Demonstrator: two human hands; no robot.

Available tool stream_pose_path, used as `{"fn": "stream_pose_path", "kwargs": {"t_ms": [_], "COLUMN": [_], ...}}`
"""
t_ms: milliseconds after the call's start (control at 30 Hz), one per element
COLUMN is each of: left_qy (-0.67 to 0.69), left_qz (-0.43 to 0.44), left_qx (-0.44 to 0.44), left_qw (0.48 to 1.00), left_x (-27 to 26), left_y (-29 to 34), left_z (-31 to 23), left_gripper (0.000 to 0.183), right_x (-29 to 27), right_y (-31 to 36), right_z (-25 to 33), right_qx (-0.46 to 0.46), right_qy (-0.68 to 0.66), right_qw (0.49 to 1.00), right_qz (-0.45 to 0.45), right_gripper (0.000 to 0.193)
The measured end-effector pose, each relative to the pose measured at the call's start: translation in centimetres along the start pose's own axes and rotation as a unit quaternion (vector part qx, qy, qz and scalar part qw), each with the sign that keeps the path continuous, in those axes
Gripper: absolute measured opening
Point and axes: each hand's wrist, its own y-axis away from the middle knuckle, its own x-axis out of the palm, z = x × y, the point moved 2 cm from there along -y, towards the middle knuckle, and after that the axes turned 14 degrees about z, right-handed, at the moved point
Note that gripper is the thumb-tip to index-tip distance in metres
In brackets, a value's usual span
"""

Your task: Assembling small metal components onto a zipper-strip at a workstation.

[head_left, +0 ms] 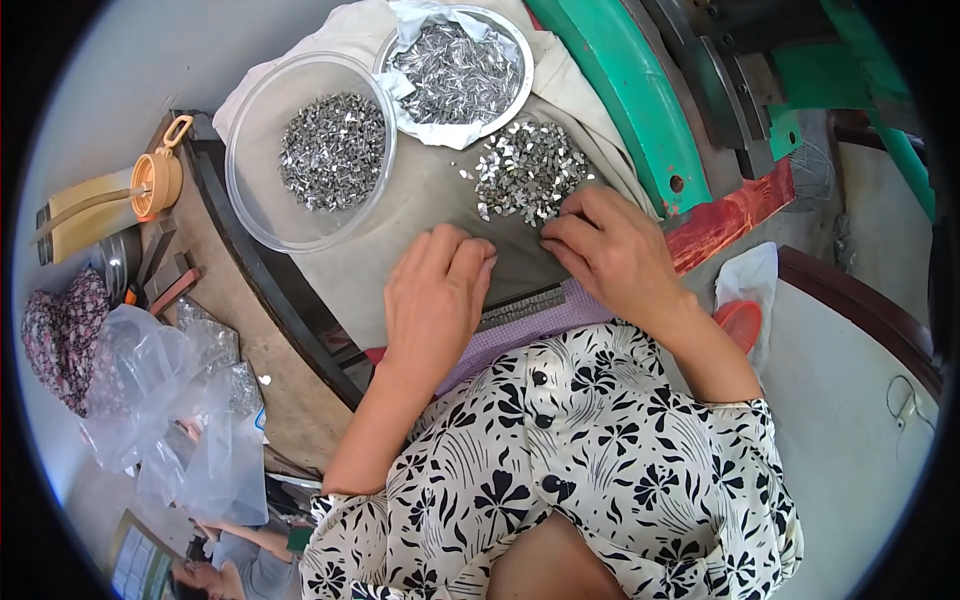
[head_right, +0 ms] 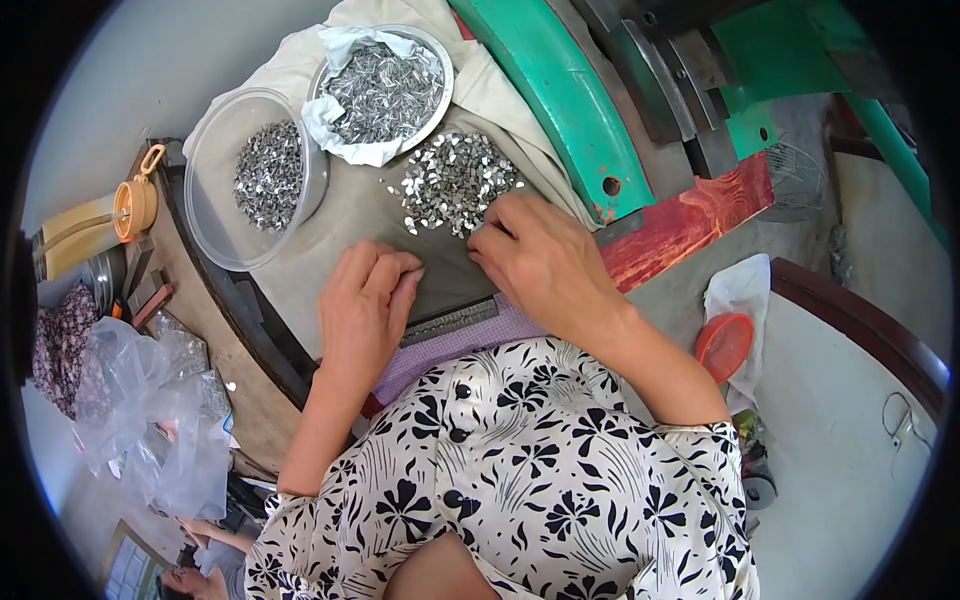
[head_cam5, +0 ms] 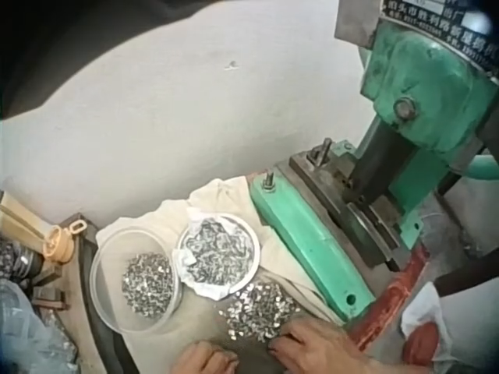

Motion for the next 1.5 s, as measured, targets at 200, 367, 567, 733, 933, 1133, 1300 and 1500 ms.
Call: {"fn": "stream_pose_path", "kwargs": {"t_ms": [200,367,567,733,933,1133,1300,1500], "left_qy": [-0.006,0.024,0.091,0.065,0.057,0.052,0.068,0.074], "left_qz": [-0.026,-0.014,-0.02,-0.028,-0.039,-0.038,-0.041,-0.032], "left_qx": [-0.004,-0.007,-0.018,-0.007,-0.014,-0.001,-0.014,0.017], "left_qw": [1.0,1.0,0.996,0.997,0.997,0.998,0.997,0.997], "left_x": [0.6,0.3,0.0,0.3,0.4,0.2,0.1,-0.5], "left_y": [-0.1,0.8,1.5,0.9,0.6,1.1,1.5,2.7], "left_z": [0.4,0.8,1.0,0.8,0.9,0.9,0.8,0.5], "left_gripper": [0.012,0.016,0.018,0.016,0.013,0.013,0.014,0.014], "right_x": [0.4,0.8,0.9,0.6,1.7,0.9,1.2,1.9], "right_y": [-1.3,-1.7,-0.4,1.8,4.4,2.9,-0.8,-3.0], "right_z": [1.2,1.1,0.7,1.3,1.6,1.4,1.5,1.7], "right_qx": [-0.033,-0.018,-0.022,-0.052,-0.076,-0.058,-0.078,-0.105], "right_qy": [0.061,0.037,0.008,-0.007,0.034,-0.005,-0.003,0.009], "right_qw": [0.997,0.999,1.0,0.998,0.996,0.998,0.997,0.994], "right_qz": [0.024,0.004,-0.014,-0.036,-0.023,-0.013,-0.008,0.042], "right_gripper": [0.015,0.016,0.017,0.021,0.022,0.021,0.02,0.018]}}
